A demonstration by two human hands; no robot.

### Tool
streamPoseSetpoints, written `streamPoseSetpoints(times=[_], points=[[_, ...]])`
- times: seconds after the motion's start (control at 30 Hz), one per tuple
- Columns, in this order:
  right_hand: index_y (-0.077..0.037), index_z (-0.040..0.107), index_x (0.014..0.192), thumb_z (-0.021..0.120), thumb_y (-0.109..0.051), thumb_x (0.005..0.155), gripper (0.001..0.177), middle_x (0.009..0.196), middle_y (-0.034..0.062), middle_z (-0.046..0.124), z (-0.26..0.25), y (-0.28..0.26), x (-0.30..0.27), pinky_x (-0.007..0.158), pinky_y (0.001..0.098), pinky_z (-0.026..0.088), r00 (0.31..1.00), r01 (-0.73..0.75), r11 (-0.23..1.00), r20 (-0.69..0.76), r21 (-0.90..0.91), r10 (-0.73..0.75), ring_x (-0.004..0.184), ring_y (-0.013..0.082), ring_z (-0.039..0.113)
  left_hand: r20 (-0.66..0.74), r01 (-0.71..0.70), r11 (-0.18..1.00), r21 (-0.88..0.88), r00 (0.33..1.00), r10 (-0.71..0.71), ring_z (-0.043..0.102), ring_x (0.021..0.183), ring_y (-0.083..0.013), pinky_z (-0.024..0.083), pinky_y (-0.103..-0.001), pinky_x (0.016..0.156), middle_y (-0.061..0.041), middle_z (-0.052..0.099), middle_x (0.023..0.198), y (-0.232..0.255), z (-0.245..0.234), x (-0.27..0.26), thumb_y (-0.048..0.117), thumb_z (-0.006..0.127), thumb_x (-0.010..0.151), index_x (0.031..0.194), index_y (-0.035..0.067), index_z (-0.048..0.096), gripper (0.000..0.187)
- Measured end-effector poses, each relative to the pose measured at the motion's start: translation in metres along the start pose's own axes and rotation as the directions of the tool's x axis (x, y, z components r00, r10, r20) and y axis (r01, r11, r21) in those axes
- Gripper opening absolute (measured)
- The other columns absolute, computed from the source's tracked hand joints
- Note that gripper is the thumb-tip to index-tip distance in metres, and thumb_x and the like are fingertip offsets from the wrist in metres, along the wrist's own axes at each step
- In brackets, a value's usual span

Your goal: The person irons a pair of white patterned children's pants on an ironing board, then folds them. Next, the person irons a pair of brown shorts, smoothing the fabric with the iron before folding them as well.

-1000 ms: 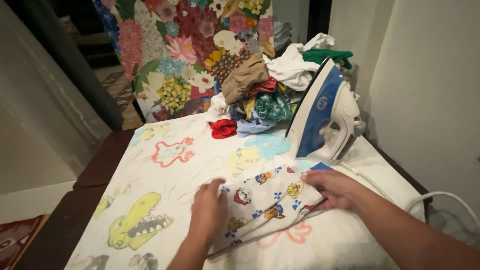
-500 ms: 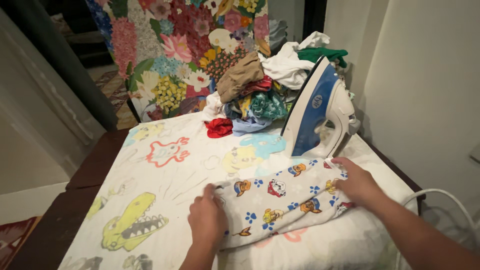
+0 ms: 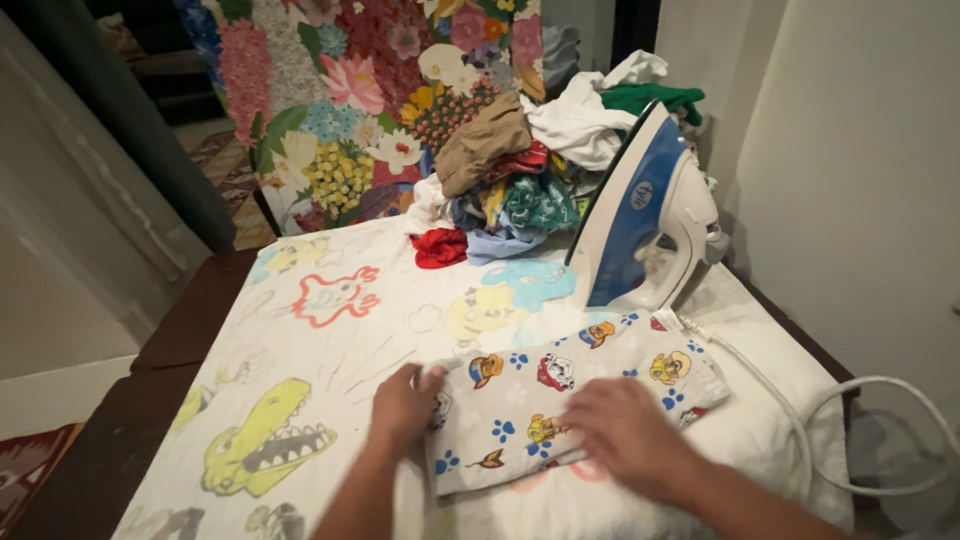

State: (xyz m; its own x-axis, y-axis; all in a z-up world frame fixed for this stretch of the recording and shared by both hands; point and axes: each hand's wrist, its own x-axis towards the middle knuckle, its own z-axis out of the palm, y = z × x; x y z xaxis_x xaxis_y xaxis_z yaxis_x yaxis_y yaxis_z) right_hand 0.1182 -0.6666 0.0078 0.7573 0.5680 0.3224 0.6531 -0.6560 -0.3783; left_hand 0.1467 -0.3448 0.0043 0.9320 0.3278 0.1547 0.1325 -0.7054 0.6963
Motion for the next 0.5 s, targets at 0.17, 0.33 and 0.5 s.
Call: streamPoseSetpoints(times=[0.17,0.33,0.5], points=[[-0.028,0.056,0.151,0.071,-0.050,0.091,0.065,0.164,0.0200,0.024,0.000,-0.030,0.009,0.107,0.0774,0.000,0.973,0.118,0.987,0.212,-0.106,-0.093,0.154,0.0458,0.007,0.470,0.340,0.927,-0.160,0.852,-0.231,0.065,0.072,-0.0238,0.050,-0.035,0.060,-0.010,0.071,0.077,-0.016,-0.030,0.041,0.040,0.075,0.091,0.094,0.001,0.073,0.039],[-0.038,0.061,0.143,0.056,-0.039,0.096,0.047,0.166,0.0041,0.036,0.009,-0.036,0.007,0.113,0.0702,0.004,0.965,0.061,0.991,0.260,-0.121,-0.027,0.154,0.0327,0.019,0.283,0.068,0.997,-0.040,0.958,-0.054,0.067,0.072,-0.0260,0.054,-0.040,0.067,-0.012,0.069,0.080,-0.042,-0.018,0.071,0.033,0.076,0.088,0.091,0.001,0.076,0.033],[-0.027,0.070,0.126,0.056,-0.032,0.095,0.034,0.152,0.0057,0.049,0.020,0.016,-0.013,0.105,0.0722,0.015,0.987,-0.128,0.966,-0.122,-0.227,0.102,0.148,0.0325,0.032,-0.020,0.027,0.987,0.156,1.000,-0.024,0.063,0.103,-0.0419,0.053,-0.050,0.090,-0.021,0.061,0.115,-0.017,-0.017,0.029,0.030,0.066,0.094,0.113,0.017,0.073,0.025]])
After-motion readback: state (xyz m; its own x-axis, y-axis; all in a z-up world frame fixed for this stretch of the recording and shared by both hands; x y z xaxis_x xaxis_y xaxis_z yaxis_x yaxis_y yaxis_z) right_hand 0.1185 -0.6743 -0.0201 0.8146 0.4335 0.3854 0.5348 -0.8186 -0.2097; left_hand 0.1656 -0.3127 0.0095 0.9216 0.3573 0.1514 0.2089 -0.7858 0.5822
